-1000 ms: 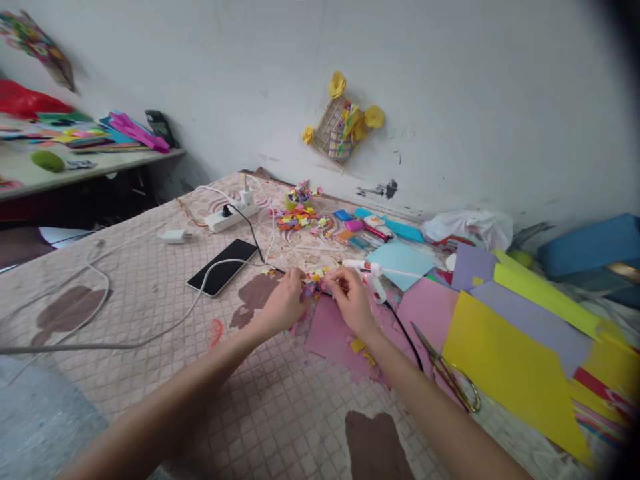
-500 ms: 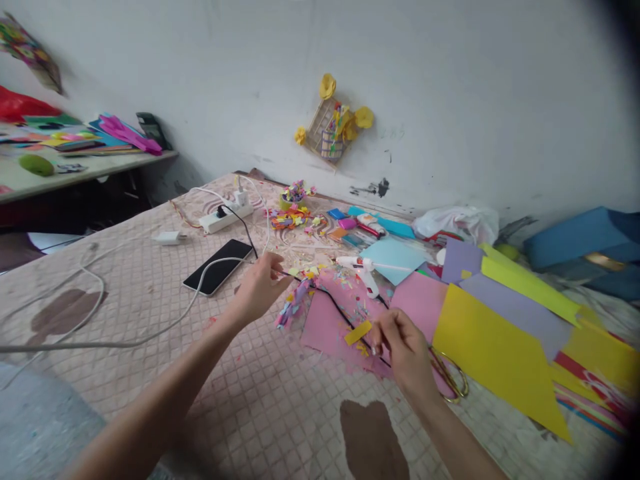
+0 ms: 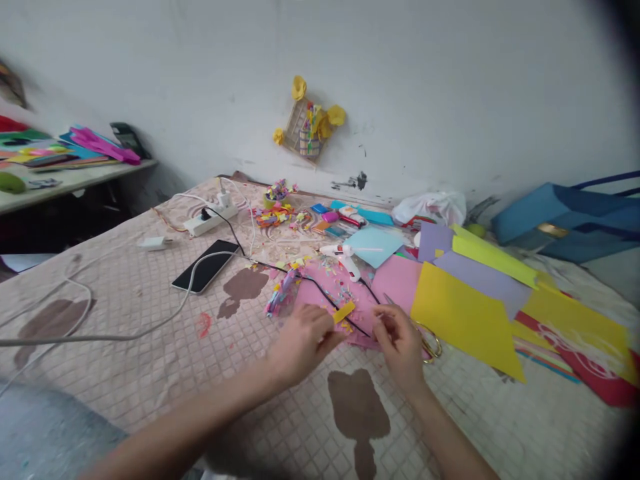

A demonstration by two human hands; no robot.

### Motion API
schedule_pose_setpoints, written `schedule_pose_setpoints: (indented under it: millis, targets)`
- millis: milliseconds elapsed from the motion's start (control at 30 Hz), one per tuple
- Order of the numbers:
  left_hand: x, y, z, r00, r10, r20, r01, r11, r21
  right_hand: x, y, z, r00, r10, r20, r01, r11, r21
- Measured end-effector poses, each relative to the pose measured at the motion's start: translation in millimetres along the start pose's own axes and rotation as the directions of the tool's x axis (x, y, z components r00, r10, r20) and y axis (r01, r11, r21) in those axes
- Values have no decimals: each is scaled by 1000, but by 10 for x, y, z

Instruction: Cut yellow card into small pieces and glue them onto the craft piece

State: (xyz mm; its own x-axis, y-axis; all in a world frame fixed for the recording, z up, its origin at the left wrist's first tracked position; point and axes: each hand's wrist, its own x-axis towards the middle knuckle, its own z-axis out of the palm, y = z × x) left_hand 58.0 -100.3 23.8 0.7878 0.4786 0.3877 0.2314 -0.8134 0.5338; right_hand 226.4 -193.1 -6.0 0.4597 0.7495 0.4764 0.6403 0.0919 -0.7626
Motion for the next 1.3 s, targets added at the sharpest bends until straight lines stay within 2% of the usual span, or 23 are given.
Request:
schedule_pose_setpoints:
  millis: [67, 133, 300, 400, 533, 633, 700, 767, 833, 933, 1000, 1133, 1300]
  targets:
    - [42, 77, 149, 993, 46, 107, -33, 992, -126, -20, -45, 7, 994, -7, 113, 1, 999, 48]
    - [106, 108, 248, 991, 59, 122, -29, 972, -235, -36, -71, 14, 985, -29, 172, 14, 996, 88]
    - [223, 53, 317, 982, 142, 128, -83, 921, -380, -37, -31, -12, 988, -50, 148, 51, 999, 1]
    - [199, -8, 322, 984, 155, 92, -114, 931, -348, -24, 35, -38, 997, -43, 65, 47, 997, -61]
    - [78, -109, 338, 984, 171, 52, -160, 972, -174, -2, 122, -62, 998, 13, -59, -19, 994, -108]
    - [-28, -179, 352, 974, 210, 89, -213, 976, 35, 3, 158, -75, 998, 14, -63, -25, 985, -173]
    - [-77, -207, 359, 961, 263, 89, -271, 958, 96, -1, 168, -83, 997, -22, -74, 4, 972, -236]
    - [-99, -215, 358, 955, 292, 43, -295, 952, 77, -1, 177, -94, 993, -76, -86, 44, 944, -326]
    - [-102, -213, 348, 932, 363, 17, -363, 932, 4, 14, 196, -109, 987, -143, -78, 99, 905, -414]
    - [-115, -216, 333, 851, 525, 10, -520, 846, -121, 60, 254, -134, 974, -224, -46, 176, 864, -472]
    - [-141, -228, 337, 819, 574, 8, -566, 810, -153, 92, 303, -154, 967, -247, -54, 190, 852, -487]
    - [-190, -253, 375, 828, 560, -8, -555, 818, -151, 143, 387, -224, 960, -258, -107, 166, 834, -526]
    - [-177, -269, 410, 824, 567, -14, -554, 799, -234, 207, 450, -335, 939, -310, -150, 177, 808, -562]
